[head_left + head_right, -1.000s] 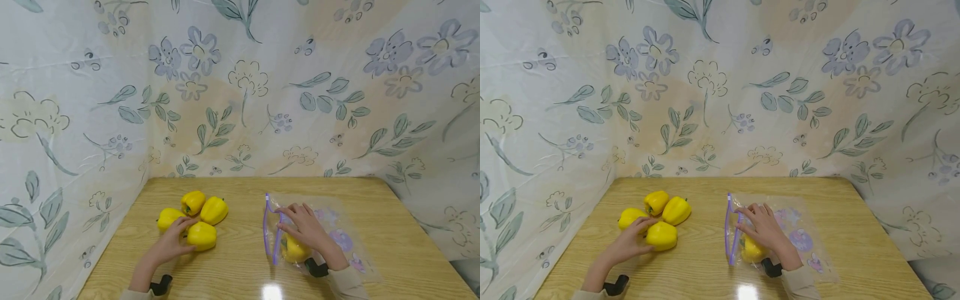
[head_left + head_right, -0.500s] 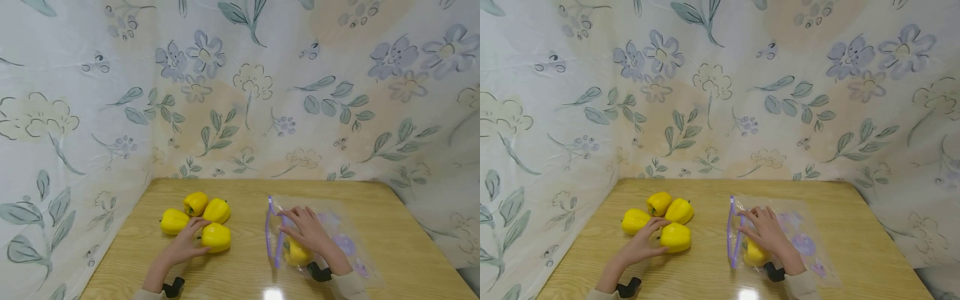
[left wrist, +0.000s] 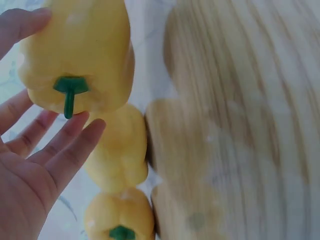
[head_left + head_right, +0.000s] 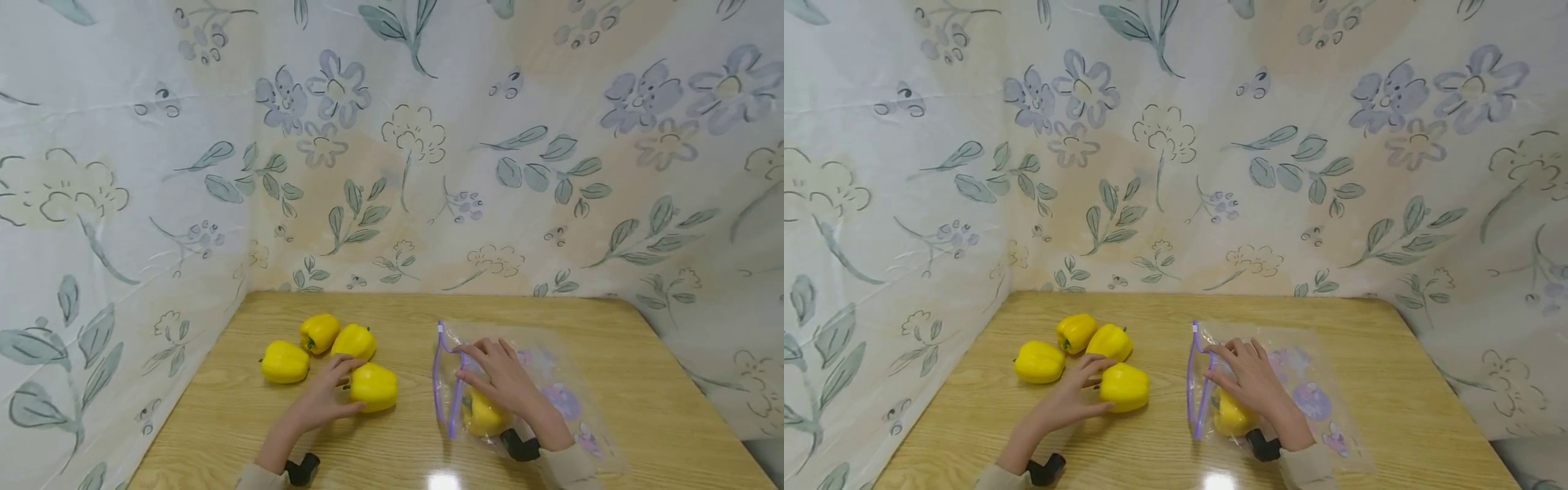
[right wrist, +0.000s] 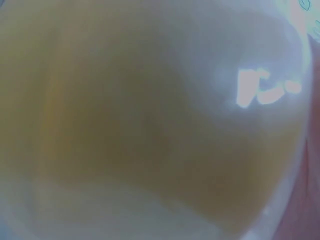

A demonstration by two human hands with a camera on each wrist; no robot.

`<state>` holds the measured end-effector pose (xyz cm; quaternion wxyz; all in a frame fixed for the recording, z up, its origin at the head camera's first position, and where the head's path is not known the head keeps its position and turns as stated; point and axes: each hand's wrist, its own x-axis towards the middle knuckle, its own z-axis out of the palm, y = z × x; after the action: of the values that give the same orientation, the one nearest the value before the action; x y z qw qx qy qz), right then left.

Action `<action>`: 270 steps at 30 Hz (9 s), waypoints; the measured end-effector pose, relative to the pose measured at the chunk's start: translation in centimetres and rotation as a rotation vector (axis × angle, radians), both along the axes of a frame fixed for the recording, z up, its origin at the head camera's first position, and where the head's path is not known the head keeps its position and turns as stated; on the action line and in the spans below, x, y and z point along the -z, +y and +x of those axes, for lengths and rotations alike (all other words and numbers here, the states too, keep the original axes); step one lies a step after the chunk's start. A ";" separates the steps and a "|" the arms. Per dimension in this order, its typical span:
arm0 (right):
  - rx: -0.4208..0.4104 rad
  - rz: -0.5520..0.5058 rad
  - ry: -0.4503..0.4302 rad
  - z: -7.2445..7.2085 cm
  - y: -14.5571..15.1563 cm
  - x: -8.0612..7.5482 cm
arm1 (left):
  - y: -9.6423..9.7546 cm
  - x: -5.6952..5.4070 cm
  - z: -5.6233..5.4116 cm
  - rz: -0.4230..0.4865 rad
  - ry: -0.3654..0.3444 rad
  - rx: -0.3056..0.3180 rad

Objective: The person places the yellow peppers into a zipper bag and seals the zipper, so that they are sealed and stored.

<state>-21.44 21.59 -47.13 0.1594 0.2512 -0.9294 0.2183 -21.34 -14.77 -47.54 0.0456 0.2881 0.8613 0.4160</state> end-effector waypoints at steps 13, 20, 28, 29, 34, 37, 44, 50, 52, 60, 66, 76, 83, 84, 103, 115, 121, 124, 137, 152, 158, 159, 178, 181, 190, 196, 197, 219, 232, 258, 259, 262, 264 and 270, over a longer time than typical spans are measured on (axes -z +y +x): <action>0.032 0.026 0.012 0.2 -0.2 -0.2 | 3.1 0.7 -0.3 0.062 0.024 -0.010; 0.042 0.028 0.027 0.2 -0.2 -0.3 | 4.6 0.4 -0.3 0.022 0.055 -0.036; 0.045 0.024 0.048 -0.1 -0.1 -0.3 | 6.5 0.4 -0.8 0.086 0.010 -0.020; 0.045 0.024 0.045 -0.1 -0.1 -0.4 | 6.8 0.4 -0.9 0.088 0.008 -0.022; 0.047 0.027 0.043 -0.2 -0.1 -0.4 | 7.9 0.5 -1.2 0.091 0.024 -0.023; 0.052 0.029 0.051 -0.2 -0.1 -0.4 | 8.6 0.5 -1.4 0.101 0.034 -0.026; 0.073 0.042 0.049 -0.3 -0.1 -0.3 | 10.2 0.6 -1.7 0.159 0.017 -0.014; 0.074 0.047 0.049 -0.3 0.0 -0.4 | 11.3 1.0 -1.9 0.171 0.023 0.005; 0.073 0.047 0.051 -0.3 0.0 -0.4 | 11.6 1.0 -1.8 0.177 0.009 0.011; 0.069 0.047 0.040 -0.3 -0.1 -0.4 | 12.5 1.4 -2.0 0.151 0.027 0.003; 0.065 0.051 0.047 -0.2 -0.1 -0.4 | 13.3 1.6 -2.1 0.151 0.051 -0.016; 0.073 0.060 0.044 -0.2 -0.1 -0.3 | 14.5 1.6 -2.3 0.198 0.006 0.008; 0.079 0.064 0.042 -0.3 -0.1 -0.3 | 14.7 1.9 -2.5 0.240 -0.053 0.021; 0.080 0.063 0.041 -0.3 -0.1 -0.2 | 14.7 2.0 -2.5 0.243 -0.053 0.021; 0.072 0.052 0.038 -0.1 -0.3 -0.3 | 14.5 2.4 -2.5 0.304 -0.085 -0.088; 0.065 0.042 0.042 -0.1 -0.3 -0.2 | 14.3 -0.7 -0.6 0.345 -0.084 0.042; 0.056 0.029 0.052 -0.2 -0.3 -0.1 | 14.7 1.7 -1.8 0.315 -0.060 0.055; 0.052 0.029 0.065 -0.2 -0.3 -0.1 | 14.7 2.9 -2.4 0.296 -0.057 0.073; 0.060 0.027 0.045 0.0 -0.4 -0.3 | 15.1 3.5 -2.2 0.257 -0.039 0.158; 0.045 0.018 0.086 0.1 -0.5 0.0 | 15.8 3.9 -1.9 0.275 -0.108 0.237; 0.047 0.021 0.088 0.3 -0.6 -0.1 | 16.0 3.9 -1.8 0.261 -0.137 0.225; 0.048 0.022 0.088 0.3 -0.6 -0.2 | 15.9 3.9 -1.8 0.258 -0.141 0.224; 0.068 0.031 0.073 0.3 -0.5 0.0 | 13.9 3.2 -1.8 0.180 -0.084 0.160; 0.071 0.030 0.071 0.2 -0.5 0.0 | 13.4 2.9 -1.7 0.172 -0.079 0.154; 0.062 0.032 0.080 0.0 -0.4 0.1 | 11.6 2.3 -1.6 0.097 0.016 0.108; 0.057 0.040 0.094 -0.2 -0.4 0.1 | 10.3 2.0 -1.4 0.051 0.037 0.089; 0.058 0.041 0.094 -0.2 -0.4 0.1 | 10.1 1.9 -1.3 0.043 0.039 0.085; 0.076 0.060 0.112 -0.2 -0.2 0.3 | 5.0 1.2 -0.8 -0.106 0.252 0.033; 0.067 0.046 0.114 -0.1 -0.4 0.6 | 0.7 0.0 -0.4 -0.114 0.328 -0.037; 0.055 0.045 0.099 0.0 -0.3 0.4 | -7.2 -1.2 -0.6 0.011 0.279 -0.276; 0.055 0.044 0.098 0.0 -0.3 0.4 | -7.5 -1.2 -0.5 0.014 0.277 -0.285; 0.055 0.044 0.096 0.0 -0.3 0.4 | -8.2 -1.2 -0.5 0.003 0.294 -0.304; 0.056 0.045 0.091 0.0 -0.2 0.4 | -8.7 -1.1 -0.4 -0.010 0.301 -0.323; 0.052 0.042 0.096 0.1 -0.3 0.4 | -10.3 -0.9 -0.3 -0.023 0.286 -0.362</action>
<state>-21.37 21.30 -47.52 0.2039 0.2404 -0.9313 0.1825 -21.64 -25.05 -46.62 -0.1487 0.1844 0.9014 0.3624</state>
